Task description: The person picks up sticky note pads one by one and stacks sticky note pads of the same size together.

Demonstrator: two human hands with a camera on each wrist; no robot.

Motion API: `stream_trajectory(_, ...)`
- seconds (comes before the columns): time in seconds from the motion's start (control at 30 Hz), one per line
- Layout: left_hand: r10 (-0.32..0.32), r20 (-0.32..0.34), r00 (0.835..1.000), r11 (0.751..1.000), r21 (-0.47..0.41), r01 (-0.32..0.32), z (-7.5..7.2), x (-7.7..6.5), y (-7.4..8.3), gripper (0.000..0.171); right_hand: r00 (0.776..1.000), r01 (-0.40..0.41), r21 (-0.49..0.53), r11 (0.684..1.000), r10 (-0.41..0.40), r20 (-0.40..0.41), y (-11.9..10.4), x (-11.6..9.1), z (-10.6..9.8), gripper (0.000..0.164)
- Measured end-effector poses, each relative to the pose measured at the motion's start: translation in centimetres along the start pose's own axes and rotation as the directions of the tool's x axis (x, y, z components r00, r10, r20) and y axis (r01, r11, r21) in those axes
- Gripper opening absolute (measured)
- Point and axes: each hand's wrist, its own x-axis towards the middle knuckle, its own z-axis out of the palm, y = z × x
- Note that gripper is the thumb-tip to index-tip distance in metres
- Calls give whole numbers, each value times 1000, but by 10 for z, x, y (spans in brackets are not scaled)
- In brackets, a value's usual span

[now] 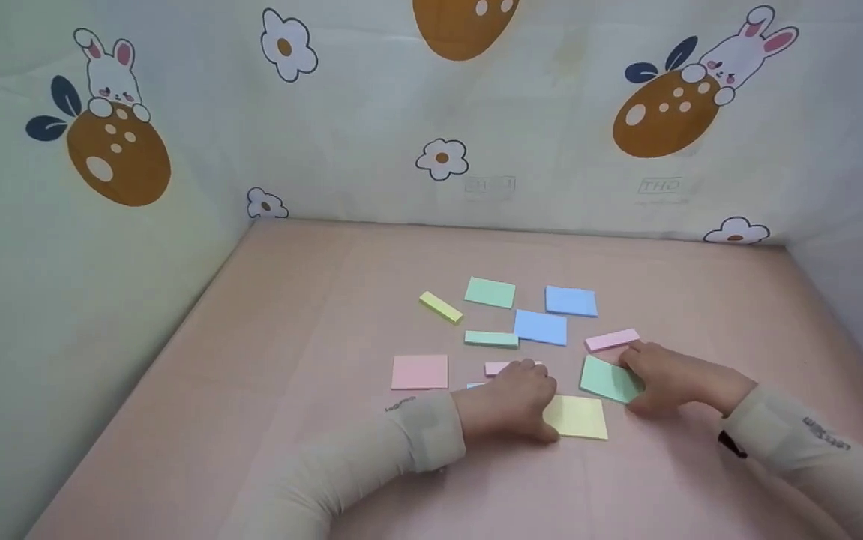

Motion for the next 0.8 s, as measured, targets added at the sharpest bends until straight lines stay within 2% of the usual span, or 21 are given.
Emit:
stream_trajectory(0.13,3,7,1000,1000,-5,-3,1,0,-2,46,999,38,-1,999,-38,-25,3,-1,2,40)
stream_trajectory(0.33,12,16,1000,1000,-25,-12,1,1,-4,46,995,85,2,996,-85,-50,4,-3,3,41)
stream_trajectory(0.57,9,26,1000,999,-50,-7,-1,0,-4,44,983,184,25,983,-184,-18,-2,-16,-4,41)
stream_trajectory(0.8,-4,31,1000,997,-73,6,-3,-2,-3,43,958,284,66,957,-286,25,-15,-22,-3,43)
